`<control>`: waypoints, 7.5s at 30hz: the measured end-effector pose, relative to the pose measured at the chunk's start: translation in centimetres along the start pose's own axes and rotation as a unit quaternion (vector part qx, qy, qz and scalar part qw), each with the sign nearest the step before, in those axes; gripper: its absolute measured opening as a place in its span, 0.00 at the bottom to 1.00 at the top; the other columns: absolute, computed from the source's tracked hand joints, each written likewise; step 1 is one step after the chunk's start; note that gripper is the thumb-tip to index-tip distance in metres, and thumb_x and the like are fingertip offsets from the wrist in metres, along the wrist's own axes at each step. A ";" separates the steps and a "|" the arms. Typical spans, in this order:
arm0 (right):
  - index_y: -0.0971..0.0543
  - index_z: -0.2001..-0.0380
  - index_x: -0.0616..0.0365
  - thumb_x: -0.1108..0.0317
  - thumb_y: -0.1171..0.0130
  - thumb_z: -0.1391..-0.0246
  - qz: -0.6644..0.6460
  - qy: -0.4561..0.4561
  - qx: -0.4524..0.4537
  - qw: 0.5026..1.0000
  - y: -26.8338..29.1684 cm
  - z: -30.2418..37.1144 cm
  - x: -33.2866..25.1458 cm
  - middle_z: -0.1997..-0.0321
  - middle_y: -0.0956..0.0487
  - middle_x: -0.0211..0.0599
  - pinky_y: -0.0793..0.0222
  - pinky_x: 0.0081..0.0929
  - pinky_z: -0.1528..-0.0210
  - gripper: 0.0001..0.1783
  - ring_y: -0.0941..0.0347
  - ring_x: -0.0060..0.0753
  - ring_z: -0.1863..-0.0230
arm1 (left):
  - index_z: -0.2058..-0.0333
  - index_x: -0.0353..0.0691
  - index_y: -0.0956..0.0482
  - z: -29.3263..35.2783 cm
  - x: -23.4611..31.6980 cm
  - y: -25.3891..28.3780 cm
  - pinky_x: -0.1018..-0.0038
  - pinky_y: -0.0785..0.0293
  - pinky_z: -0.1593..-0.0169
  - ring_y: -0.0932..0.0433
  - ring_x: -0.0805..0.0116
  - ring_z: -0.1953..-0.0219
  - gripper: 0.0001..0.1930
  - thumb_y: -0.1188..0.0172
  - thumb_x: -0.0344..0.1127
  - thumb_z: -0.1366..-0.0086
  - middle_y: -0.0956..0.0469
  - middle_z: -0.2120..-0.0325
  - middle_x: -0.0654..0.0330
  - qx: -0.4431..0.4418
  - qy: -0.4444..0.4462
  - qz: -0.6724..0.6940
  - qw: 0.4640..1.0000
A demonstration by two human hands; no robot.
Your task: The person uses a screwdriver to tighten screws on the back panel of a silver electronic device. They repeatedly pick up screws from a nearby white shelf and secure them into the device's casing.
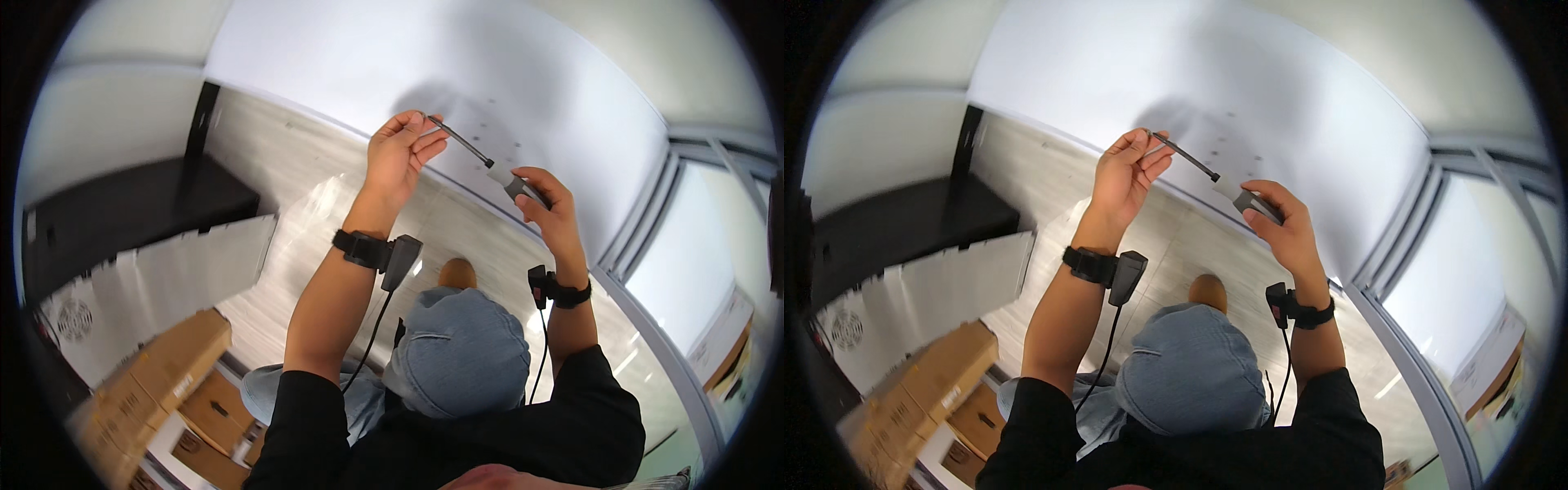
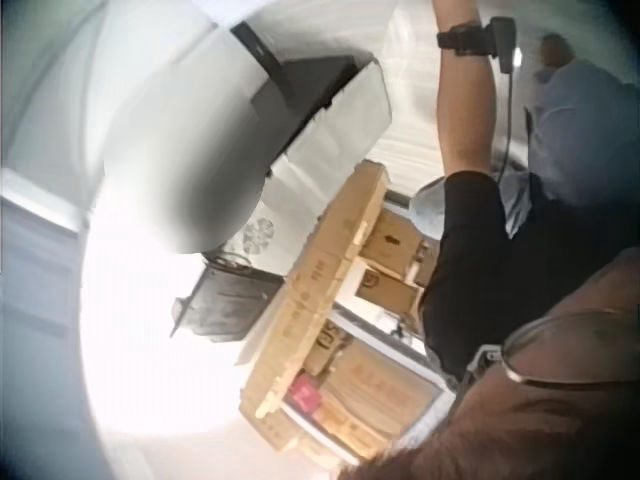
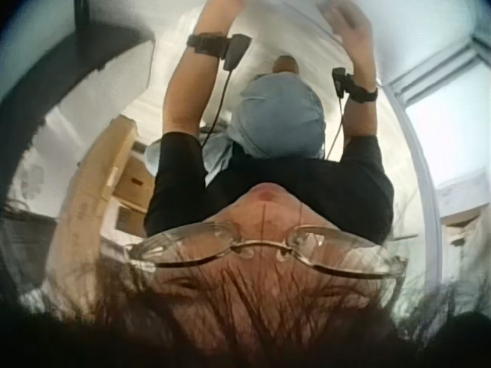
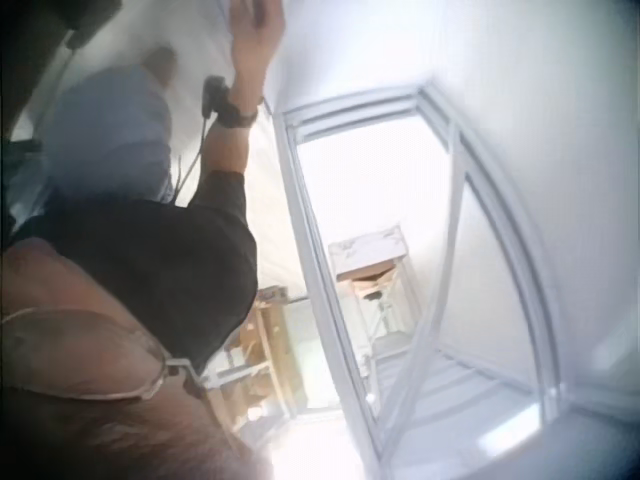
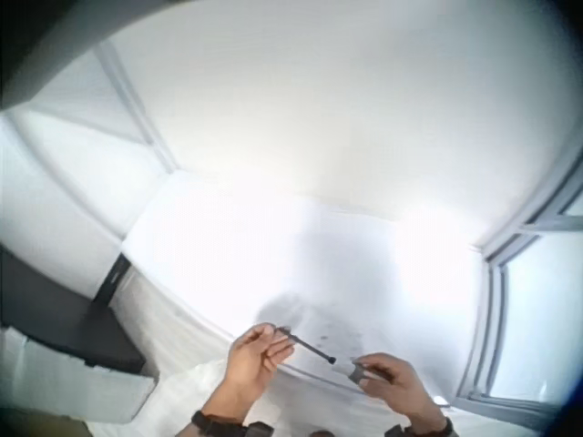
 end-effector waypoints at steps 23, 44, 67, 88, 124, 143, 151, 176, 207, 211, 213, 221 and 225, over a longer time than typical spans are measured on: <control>0.23 0.60 0.60 0.77 0.42 0.56 0.311 0.273 -0.333 0.847 -35.3 8.2 -20.8 0.71 0.24 0.36 0.36 0.23 0.69 0.16 0.31 0.28 0.73 | 0.66 0.36 0.28 27.1 17.5 25.5 0.77 0.19 0.61 0.20 0.66 0.66 0.07 0.55 0.29 0.32 0.22 0.66 0.53 0.198 -0.136 0.116 0.964; 0.29 0.54 0.54 0.68 0.42 0.53 0.299 0.133 -0.199 0.924 -42.3 13.5 -24.0 0.76 0.26 0.37 0.36 0.29 0.72 0.20 0.30 0.31 0.76 | 0.61 0.36 0.29 26.6 27.3 26.5 0.79 0.24 0.70 0.24 0.73 0.74 0.09 0.52 0.36 0.32 0.25 0.73 0.59 0.121 -0.162 0.164 0.966; 0.30 0.56 0.58 0.71 0.45 0.52 0.128 0.121 -0.148 0.973 -45.5 14.3 -17.5 0.76 0.26 0.39 0.37 0.26 0.73 0.18 0.31 0.28 0.77 | 0.65 0.37 0.24 25.7 28.2 28.9 0.83 0.29 0.75 0.27 0.78 0.76 0.08 0.47 0.36 0.34 0.25 0.76 0.64 0.195 -0.215 0.137 0.947; 0.31 0.53 0.61 0.70 0.45 0.51 0.098 0.140 -0.128 0.977 -46.5 14.1 -16.0 0.75 0.25 0.43 0.35 0.29 0.72 0.20 0.28 0.33 0.77 | 0.67 0.38 0.25 24.4 28.7 29.2 0.83 0.30 0.77 0.26 0.75 0.79 0.06 0.45 0.34 0.36 0.23 0.77 0.61 0.178 -0.225 0.176 0.942; 0.34 0.54 0.63 0.70 0.48 0.48 0.029 0.038 -0.130 0.990 -46.3 14.2 -16.7 0.65 0.25 0.44 0.32 0.25 0.74 0.18 0.28 0.29 0.77 | 0.66 0.38 0.25 23.9 28.5 29.3 0.80 0.27 0.77 0.23 0.73 0.77 0.05 0.46 0.33 0.36 0.21 0.74 0.60 0.166 -0.210 0.191 0.944; 0.38 0.52 0.64 0.69 0.50 0.42 -0.075 0.053 -0.117 0.989 -45.6 14.0 -17.3 0.57 0.33 0.44 0.27 0.20 0.80 0.17 0.22 0.32 0.74 | 0.58 0.36 0.27 24.9 27.8 26.4 0.77 0.24 0.66 0.23 0.69 0.70 0.10 0.54 0.34 0.32 0.21 0.65 0.56 0.065 -0.210 0.155 0.963; 0.36 0.54 0.64 0.67 0.48 0.43 -0.094 -0.045 -0.195 0.975 -46.6 14.4 -16.1 0.58 0.31 0.43 0.30 0.20 0.81 0.17 0.25 0.30 0.78 | 0.62 0.36 0.25 24.7 27.9 27.4 0.78 0.25 0.68 0.24 0.71 0.74 0.10 0.50 0.36 0.32 0.22 0.71 0.59 0.126 -0.217 0.113 0.961; 0.31 0.61 0.66 0.60 0.43 0.45 0.146 0.241 -0.024 0.959 -44.3 14.4 -17.1 0.73 0.24 0.37 0.37 0.19 0.82 0.18 0.32 0.24 0.85 | 0.64 0.35 0.27 24.5 27.7 26.5 0.75 0.24 0.67 0.23 0.68 0.73 0.06 0.49 0.32 0.34 0.22 0.71 0.57 0.090 -0.199 0.086 0.972; 0.30 0.72 0.59 0.51 0.56 0.39 -0.036 -0.078 -0.226 0.970 -46.5 15.9 -14.1 0.82 0.30 0.30 0.46 0.17 0.84 0.20 0.43 0.18 0.87 | 0.61 0.37 0.25 23.5 28.5 26.3 0.76 0.30 0.72 0.27 0.71 0.79 0.16 0.62 0.37 0.33 0.20 0.72 0.60 0.026 -0.195 0.160 0.967; 0.30 0.72 0.59 0.51 0.57 0.38 -0.023 -0.067 -0.230 0.971 -46.6 16.0 -14.1 0.82 0.30 0.30 0.45 0.18 0.83 0.21 0.43 0.17 0.87 | 0.61 0.39 0.25 23.1 28.4 26.5 0.76 0.31 0.73 0.28 0.73 0.79 0.15 0.61 0.36 0.34 0.19 0.73 0.62 0.040 -0.191 0.170 0.966; 0.30 0.72 0.59 0.51 0.57 0.38 -0.025 -0.059 -0.229 0.971 -46.4 16.2 -14.5 0.82 0.31 0.30 0.45 0.18 0.83 0.21 0.43 0.17 0.87 | 0.61 0.39 0.25 23.1 28.4 26.3 0.77 0.32 0.73 0.28 0.73 0.80 0.15 0.61 0.37 0.34 0.19 0.72 0.62 0.045 -0.192 0.166 0.966; 0.30 0.71 0.59 0.51 0.57 0.38 -0.002 -0.077 -0.212 0.974 -45.0 17.6 -14.7 0.83 0.31 0.29 0.46 0.18 0.84 0.21 0.43 0.17 0.88 | 0.57 0.39 0.27 22.9 28.2 26.3 0.77 0.30 0.72 0.26 0.72 0.79 0.15 0.62 0.36 0.33 0.19 0.67 0.60 0.053 -0.217 0.193 0.955; 0.29 0.70 0.58 0.50 0.56 0.39 0.007 -0.081 -0.191 0.978 -43.4 17.2 -15.0 0.82 0.30 0.29 0.47 0.18 0.85 0.21 0.42 0.18 0.88 | 0.56 0.37 0.28 23.2 27.4 26.0 0.77 0.27 0.70 0.23 0.69 0.75 0.16 0.63 0.36 0.32 0.19 0.65 0.58 0.050 -0.230 0.201 0.951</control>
Point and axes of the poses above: each hand's wrist, its own z-axis away from the middle knuckle, its own y-axis out of the back of the hand, x = y × z, the point moved 9 cm from there along -z, towards the middle knuckle
